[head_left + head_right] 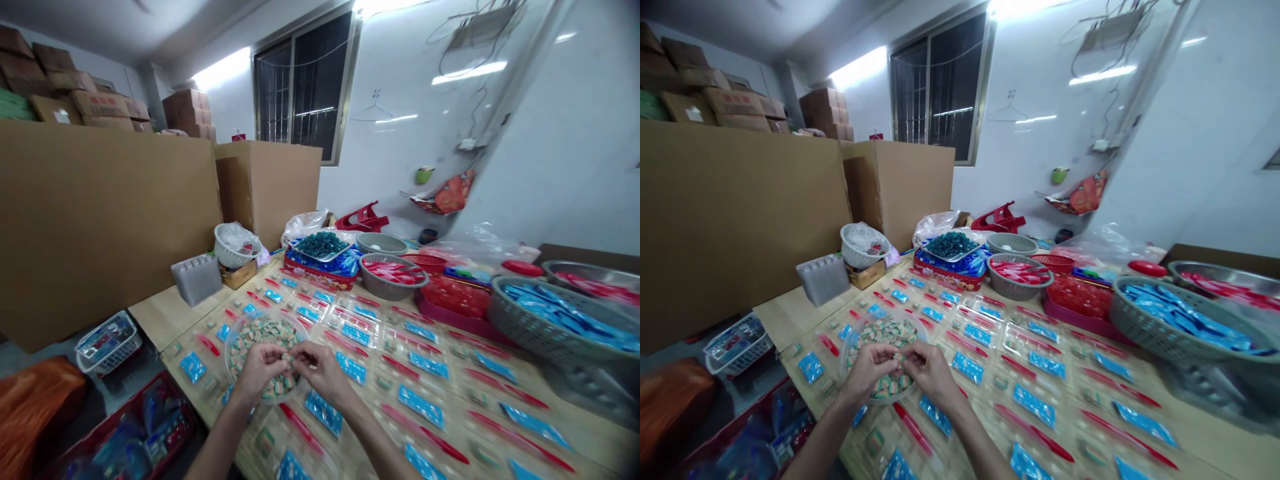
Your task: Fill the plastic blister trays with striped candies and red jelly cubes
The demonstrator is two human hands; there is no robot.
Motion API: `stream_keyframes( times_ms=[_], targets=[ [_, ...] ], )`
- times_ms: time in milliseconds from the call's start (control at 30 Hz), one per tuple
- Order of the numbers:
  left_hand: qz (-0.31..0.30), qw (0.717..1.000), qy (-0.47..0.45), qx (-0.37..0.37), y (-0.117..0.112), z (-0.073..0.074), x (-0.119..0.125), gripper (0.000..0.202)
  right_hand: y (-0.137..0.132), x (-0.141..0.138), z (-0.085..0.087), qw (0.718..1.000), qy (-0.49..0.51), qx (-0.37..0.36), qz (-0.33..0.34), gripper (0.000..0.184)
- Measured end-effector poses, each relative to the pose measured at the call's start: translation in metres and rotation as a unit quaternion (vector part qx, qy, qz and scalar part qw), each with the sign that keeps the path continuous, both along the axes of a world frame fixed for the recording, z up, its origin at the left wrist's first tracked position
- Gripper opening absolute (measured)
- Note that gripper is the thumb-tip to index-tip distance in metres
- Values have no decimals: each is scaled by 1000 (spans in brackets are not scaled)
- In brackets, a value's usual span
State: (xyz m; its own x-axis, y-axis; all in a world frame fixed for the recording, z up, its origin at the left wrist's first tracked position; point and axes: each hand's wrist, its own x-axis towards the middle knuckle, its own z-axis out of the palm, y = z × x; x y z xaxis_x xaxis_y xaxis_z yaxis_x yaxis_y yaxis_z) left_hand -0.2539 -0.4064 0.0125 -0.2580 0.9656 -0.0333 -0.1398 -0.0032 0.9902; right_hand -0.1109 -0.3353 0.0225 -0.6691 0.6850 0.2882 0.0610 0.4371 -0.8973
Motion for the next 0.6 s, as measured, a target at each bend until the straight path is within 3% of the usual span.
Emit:
stream_keyframes(
  times_ms=[200, 333, 467, 600],
  targets=[
    [-19, 999, -26, -29, -1, 1, 4, 24, 8, 5, -2, 996, 5, -79, 37, 7],
    [-18, 998, -35, -42, -2, 2, 9, 41, 9, 6, -7, 978, 41, -196, 58, 10],
    [10, 998, -30, -50, -2, 4, 11, 54, 10, 12, -13, 916, 113, -384, 40, 17],
    [101, 987, 117, -39, -8, -5, 3, 44, 19, 33, -23, 854, 167, -493, 11, 21]
  ],
)
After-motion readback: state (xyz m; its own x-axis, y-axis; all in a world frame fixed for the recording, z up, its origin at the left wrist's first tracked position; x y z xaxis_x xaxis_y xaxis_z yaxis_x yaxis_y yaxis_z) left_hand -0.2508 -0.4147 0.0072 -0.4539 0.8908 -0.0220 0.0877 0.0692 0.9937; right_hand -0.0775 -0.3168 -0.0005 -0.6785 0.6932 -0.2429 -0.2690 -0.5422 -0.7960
